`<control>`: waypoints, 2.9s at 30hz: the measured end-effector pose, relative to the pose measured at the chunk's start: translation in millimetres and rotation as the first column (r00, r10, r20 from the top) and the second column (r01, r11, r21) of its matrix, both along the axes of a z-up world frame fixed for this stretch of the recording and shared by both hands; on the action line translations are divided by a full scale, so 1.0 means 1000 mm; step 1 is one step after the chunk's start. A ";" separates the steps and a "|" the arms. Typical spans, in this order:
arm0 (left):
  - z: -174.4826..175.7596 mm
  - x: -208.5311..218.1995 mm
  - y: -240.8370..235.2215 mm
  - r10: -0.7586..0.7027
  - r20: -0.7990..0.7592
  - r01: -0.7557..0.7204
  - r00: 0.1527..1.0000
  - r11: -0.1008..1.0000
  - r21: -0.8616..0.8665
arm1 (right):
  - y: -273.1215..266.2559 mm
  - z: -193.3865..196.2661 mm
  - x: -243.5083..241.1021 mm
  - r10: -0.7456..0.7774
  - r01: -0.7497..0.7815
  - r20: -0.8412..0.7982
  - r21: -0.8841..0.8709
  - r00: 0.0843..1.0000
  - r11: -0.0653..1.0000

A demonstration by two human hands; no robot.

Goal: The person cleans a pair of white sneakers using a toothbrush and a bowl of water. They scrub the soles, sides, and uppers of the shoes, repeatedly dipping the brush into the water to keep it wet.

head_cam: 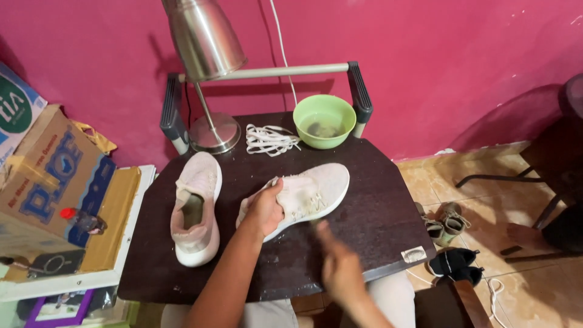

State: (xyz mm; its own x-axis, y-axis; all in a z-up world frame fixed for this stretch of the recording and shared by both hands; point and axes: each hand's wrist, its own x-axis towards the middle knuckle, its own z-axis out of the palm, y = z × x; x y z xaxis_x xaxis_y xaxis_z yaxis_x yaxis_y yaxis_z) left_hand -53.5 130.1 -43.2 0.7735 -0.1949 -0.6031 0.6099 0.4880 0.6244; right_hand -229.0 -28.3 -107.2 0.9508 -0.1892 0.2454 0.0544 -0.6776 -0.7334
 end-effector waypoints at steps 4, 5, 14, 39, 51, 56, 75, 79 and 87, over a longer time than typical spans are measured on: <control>0.072 -0.033 0.004 0.303 -0.094 -0.283 0.948 0.941 0.184 | -0.021 -0.008 0.026 -0.051 0.054 0.084 -0.033 0.995 0.998; 0.070 -0.034 0.002 0.303 -0.093 -0.282 0.948 0.941 0.185 | -0.017 0.000 0.024 -0.051 0.054 0.084 -0.032 0.995 0.998; 0.006 -0.025 0.006 -0.160 0.060 0.150 0.985 0.978 0.143 | -0.029 -0.009 0.027 -0.235 0.233 -0.012 -0.075 0.972 0.969; 0.133 -0.001 0.034 -0.976 -0.065 -0.045 0.208 -0.076 0.996 | -0.100 -0.017 0.022 -0.435 0.334 0.233 0.371 0.870 0.866; 0.054 0.002 0.036 -0.978 0.074 -0.048 0.193 0.066 0.997 | -0.057 -0.007 0.011 0.003 -0.062 0.276 0.208 0.961 0.976; 0.060 0.000 0.031 -0.925 -0.060 0.106 0.374 -0.022 0.994 | -0.046 -0.015 0.011 0.048 -0.082 0.283 0.109 0.958 0.991; 0.057 0.060 0.050 -0.946 -0.034 0.442 0.323 0.120 0.889 | -0.020 -0.034 0.039 -0.057 0.065 0.054 -0.172 0.997 0.983; 0.044 0.067 0.052 -0.956 0.001 0.422 0.295 0.131 0.897 | -0.012 -0.032 0.034 0.131 -0.111 0.142 -0.143 0.981 0.984; 0.050 0.043 0.049 -0.942 -0.020 0.390 0.334 0.119 0.913 | -0.051 -0.019 0.046 -0.066 0.099 0.211 -0.151 0.975 0.983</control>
State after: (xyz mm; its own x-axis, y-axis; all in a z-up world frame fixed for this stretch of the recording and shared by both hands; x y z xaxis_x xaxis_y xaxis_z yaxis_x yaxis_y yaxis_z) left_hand -10.3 179.4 6.6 0.6995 -0.5639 -0.4389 -0.1419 -0.7116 0.6881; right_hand -183.5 -79.7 -125.8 0.8600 -0.2075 0.4662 0.1307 -0.7935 -0.5943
